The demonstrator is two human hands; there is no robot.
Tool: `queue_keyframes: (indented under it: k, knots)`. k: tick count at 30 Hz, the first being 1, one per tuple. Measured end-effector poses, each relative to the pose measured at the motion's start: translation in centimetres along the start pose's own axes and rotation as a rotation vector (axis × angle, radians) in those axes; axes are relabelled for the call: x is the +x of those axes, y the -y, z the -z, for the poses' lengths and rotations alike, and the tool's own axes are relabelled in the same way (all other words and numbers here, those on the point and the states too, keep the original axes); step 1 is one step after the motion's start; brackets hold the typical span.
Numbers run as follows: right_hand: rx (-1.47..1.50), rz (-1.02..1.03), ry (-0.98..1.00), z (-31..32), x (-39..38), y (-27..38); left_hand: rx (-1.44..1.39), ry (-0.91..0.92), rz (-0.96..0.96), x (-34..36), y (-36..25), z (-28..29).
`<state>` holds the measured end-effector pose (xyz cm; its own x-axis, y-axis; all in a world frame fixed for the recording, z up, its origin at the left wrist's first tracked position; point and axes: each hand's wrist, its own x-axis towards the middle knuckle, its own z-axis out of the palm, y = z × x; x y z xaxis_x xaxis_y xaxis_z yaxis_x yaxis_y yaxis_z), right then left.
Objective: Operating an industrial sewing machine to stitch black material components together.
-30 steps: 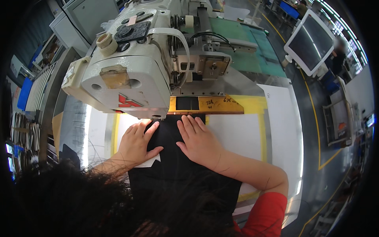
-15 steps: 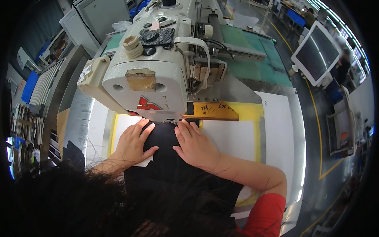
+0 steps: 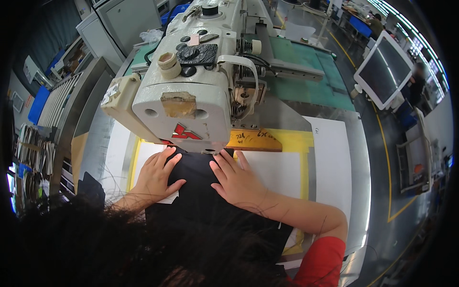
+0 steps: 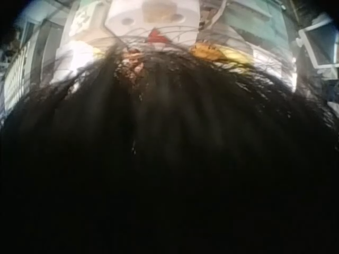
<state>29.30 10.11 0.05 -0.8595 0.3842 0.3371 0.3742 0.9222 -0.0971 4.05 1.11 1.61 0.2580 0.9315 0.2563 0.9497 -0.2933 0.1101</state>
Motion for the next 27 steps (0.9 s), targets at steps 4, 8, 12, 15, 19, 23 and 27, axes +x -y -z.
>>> queue_keyframes:
  k: [4, 8, 12, 15, 19, 23, 27]
  knots:
    - [-0.049, -0.053, -0.072, 0.1, -2.2, -1.2, 0.053, 0.025, -0.010, 0.5, -1.0, 0.2]
    - [-0.021, -0.098, -0.037, 0.2, -2.4, -1.4, -0.056, 0.047, -0.208, 2.5, -4.4, -0.4]
    - [0.012, -0.106, -0.121, 0.1, -1.8, -1.4, -0.119, -0.004, -0.166, 4.4, -6.0, -2.9]
    - [0.014, -0.150, -0.062, -0.1, -1.4, -1.7, -0.073, -0.055, -0.156, 4.9, -6.4, -3.5]
    - [0.010, -0.160, -0.070, -0.1, -1.3, -1.7, -0.044, -0.106, -0.156, 4.9, -6.5, -3.9]
    - [0.007, -0.171, -0.055, 0.2, -1.2, -1.6, -0.064, -0.077, -0.153, 5.0, -6.3, -3.8]
    - [0.025, -0.150, -0.065, 0.3, -1.3, -1.6, -0.100, -0.089, -0.173, 5.0, -6.0, -3.7]
